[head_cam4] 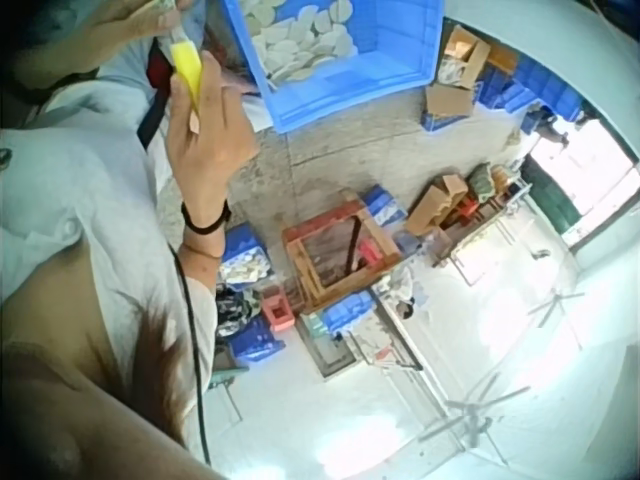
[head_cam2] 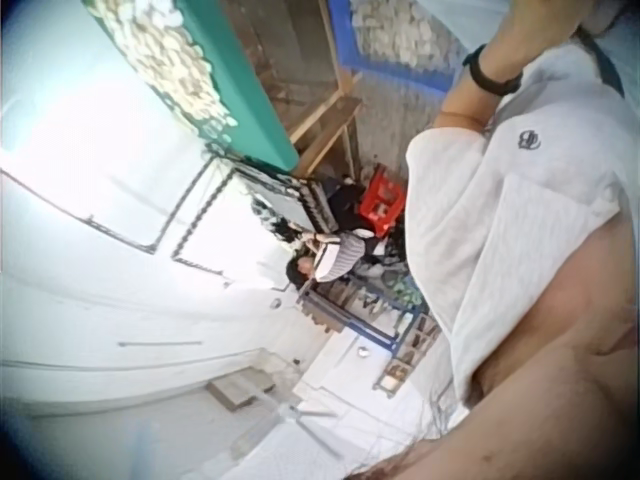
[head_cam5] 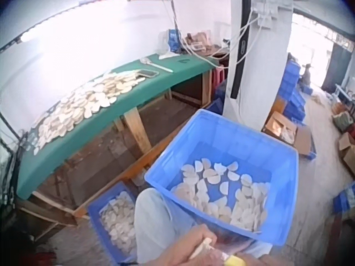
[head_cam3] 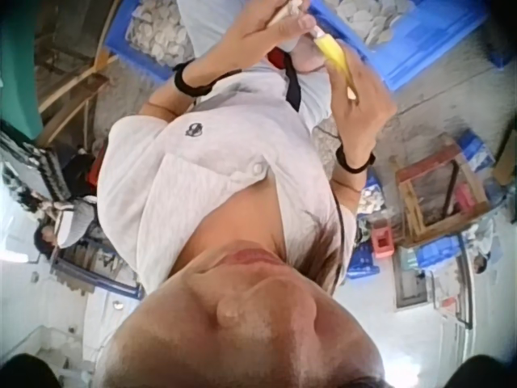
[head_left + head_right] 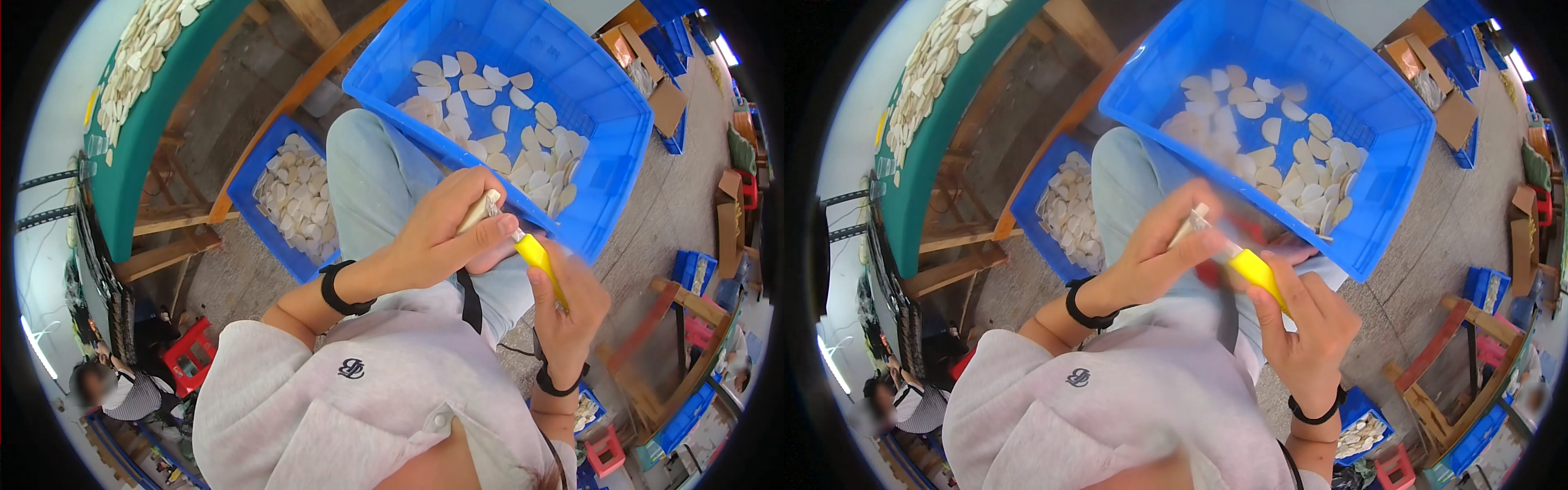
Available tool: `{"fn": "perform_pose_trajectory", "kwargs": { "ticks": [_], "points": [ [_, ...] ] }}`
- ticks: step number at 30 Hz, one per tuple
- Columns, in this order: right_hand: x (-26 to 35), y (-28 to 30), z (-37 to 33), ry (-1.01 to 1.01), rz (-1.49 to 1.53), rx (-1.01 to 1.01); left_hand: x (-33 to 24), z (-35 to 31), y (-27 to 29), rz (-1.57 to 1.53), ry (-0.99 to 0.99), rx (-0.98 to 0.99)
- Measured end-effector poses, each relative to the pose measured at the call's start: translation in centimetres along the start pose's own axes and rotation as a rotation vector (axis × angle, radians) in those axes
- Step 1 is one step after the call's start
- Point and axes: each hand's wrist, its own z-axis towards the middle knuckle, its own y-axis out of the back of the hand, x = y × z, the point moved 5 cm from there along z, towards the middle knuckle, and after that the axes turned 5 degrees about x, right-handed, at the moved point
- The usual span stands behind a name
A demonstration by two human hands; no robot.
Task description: Peel or scrape outer layers of small white objects with a small yellow knife tool.
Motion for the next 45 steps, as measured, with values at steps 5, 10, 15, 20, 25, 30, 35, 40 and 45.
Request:
{"fn": "perform_pose_trajectory", "kwargs": {
  "ticks": [5,10,15,20,25,30,35,40,45],
  "points": [
    [0.0,-0.2,0.1,0.031,-0.025,-0.001,-0.4,0.0,0.4,0.154,-0.102,0.016],
    [0.1,-0.3,0.0,0.081,-0.056,-0.027,-0.5,-0.1,0.5,0.190,-0.098,-0.008],
    [0.3,-0.6,0.0,0.067,-0.088,-0.047,-0.5,-0.2,0.6,0.237,-0.088,-0.067],
    [-0.2,-0.9,0.0,-0.028,-0.076,-0.119,0.4,-0.2,0.4,-0.086,0.063,0.024],
    [-0.7,-0.1,0.1,-0.080,0.029,-0.213,1.9,0.7,0.5,-0.706,0.162,0.137],
    [-0.5,-0.2,0.1,-0.098,0.091,-0.145,2.4,1.0,0.0,-1.037,0.259,0.258],
    [0.1,-0.6,0.5,-0.039,0.124,-0.087,2.0,0.4,0.3,-0.587,0.225,0.045],
    [0.3,-0.9,0.4,-0.008,0.074,-0.029,0.2,0.2,0.2,-0.215,0.096,0.028],
    [0.1,-0.9,0.3,0.006,0.048,-0.020,0.2,-0.1,0.3,-0.134,0.080,0.024]
  ]
}}
